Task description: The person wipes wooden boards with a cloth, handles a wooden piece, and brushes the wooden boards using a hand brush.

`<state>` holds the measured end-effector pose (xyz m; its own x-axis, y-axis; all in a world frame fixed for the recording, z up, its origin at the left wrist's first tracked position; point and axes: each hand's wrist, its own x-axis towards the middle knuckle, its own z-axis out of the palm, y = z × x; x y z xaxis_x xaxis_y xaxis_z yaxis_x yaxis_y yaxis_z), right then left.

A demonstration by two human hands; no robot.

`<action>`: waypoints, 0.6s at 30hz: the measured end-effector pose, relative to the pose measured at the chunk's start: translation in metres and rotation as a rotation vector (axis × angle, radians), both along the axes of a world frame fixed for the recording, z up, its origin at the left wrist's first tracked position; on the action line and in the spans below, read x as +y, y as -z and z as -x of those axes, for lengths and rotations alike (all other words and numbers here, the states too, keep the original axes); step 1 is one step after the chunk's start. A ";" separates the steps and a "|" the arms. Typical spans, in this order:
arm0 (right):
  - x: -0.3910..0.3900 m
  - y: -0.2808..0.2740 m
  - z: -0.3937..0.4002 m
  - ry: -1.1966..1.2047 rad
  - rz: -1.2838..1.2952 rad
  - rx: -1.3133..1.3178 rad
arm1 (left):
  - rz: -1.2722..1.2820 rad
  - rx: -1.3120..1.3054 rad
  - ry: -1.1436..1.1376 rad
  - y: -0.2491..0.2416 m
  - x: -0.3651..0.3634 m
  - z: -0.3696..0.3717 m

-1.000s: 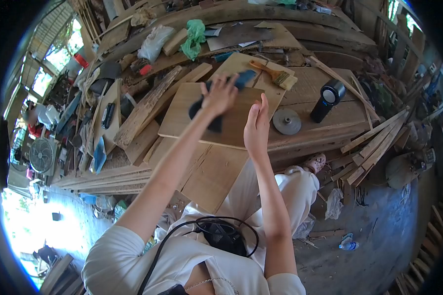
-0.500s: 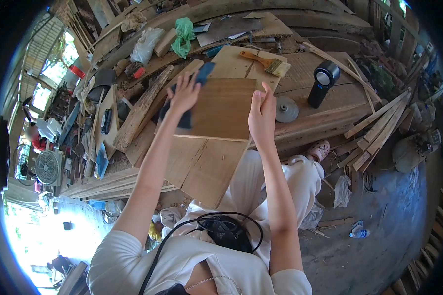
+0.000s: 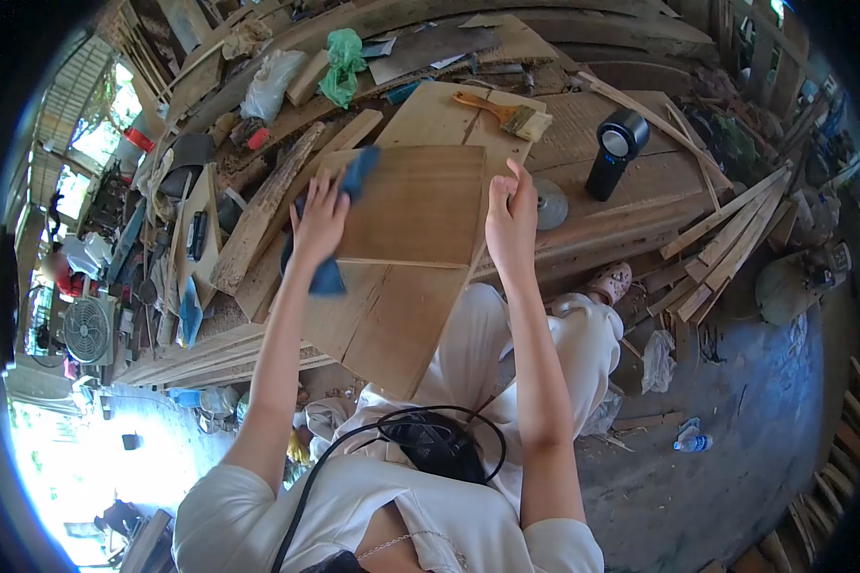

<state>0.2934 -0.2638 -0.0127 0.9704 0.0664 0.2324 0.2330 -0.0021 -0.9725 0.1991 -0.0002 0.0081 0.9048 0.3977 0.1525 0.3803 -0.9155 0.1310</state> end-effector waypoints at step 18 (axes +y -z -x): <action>0.000 -0.001 0.005 0.087 0.162 -0.034 | -0.013 0.033 0.125 -0.006 -0.018 0.003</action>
<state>0.2889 -0.2640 -0.0116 0.9658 0.0222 0.2584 0.2581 -0.1794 -0.9493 0.1964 -0.0177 0.0144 0.9516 0.2800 0.1265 0.2674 -0.9575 0.1084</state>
